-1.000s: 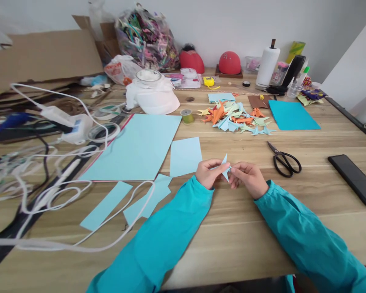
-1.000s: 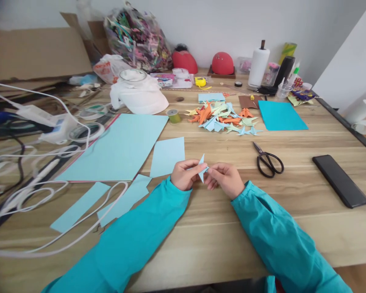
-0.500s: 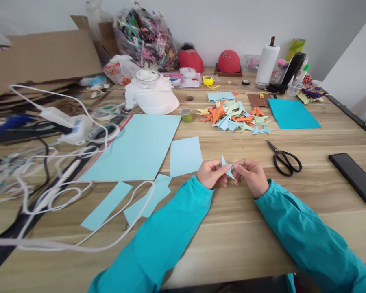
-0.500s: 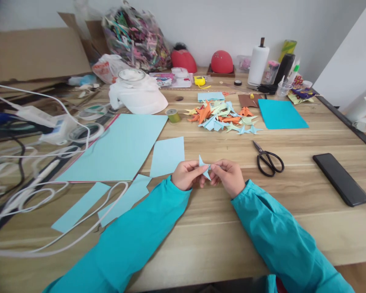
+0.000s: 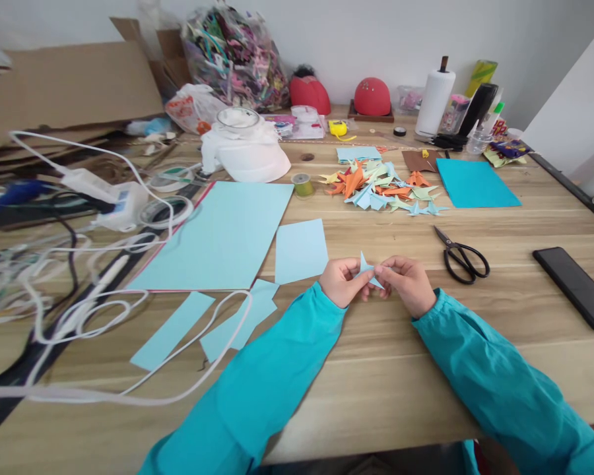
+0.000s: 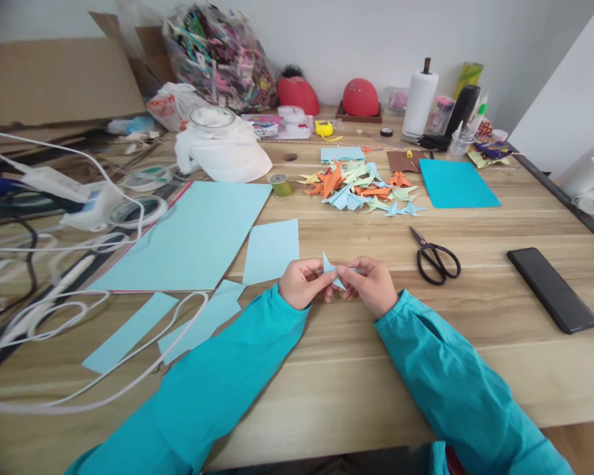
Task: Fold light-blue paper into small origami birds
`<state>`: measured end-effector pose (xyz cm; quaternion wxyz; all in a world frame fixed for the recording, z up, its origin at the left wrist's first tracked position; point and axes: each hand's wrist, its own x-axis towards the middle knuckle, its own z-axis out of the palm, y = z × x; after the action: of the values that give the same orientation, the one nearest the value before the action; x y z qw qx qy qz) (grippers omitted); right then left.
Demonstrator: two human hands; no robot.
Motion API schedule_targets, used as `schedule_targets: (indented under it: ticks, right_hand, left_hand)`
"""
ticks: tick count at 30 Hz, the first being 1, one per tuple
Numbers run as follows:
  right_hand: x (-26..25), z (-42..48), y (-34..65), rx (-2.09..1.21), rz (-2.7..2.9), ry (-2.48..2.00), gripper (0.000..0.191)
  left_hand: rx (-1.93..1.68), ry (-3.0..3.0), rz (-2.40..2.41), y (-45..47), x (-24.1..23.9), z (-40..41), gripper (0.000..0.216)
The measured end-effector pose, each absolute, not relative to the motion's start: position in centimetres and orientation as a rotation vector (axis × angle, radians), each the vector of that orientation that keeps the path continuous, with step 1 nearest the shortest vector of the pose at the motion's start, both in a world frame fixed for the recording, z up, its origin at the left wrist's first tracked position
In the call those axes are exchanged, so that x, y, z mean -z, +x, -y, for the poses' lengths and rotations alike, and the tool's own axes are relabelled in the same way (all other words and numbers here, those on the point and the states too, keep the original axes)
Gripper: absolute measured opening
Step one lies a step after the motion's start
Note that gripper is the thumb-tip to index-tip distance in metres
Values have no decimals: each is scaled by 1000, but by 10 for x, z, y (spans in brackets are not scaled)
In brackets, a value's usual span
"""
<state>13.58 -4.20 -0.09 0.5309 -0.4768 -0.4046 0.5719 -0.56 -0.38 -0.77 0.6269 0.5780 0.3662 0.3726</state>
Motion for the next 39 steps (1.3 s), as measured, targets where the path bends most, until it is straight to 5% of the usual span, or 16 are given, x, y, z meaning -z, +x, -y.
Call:
schedule_targets:
  ticks: [39]
  right_hand:
    - [0, 44, 140, -1394, 1025, -1063, 37]
  left_hand:
    - [-797, 1196, -874, -6, -4, 6, 37]
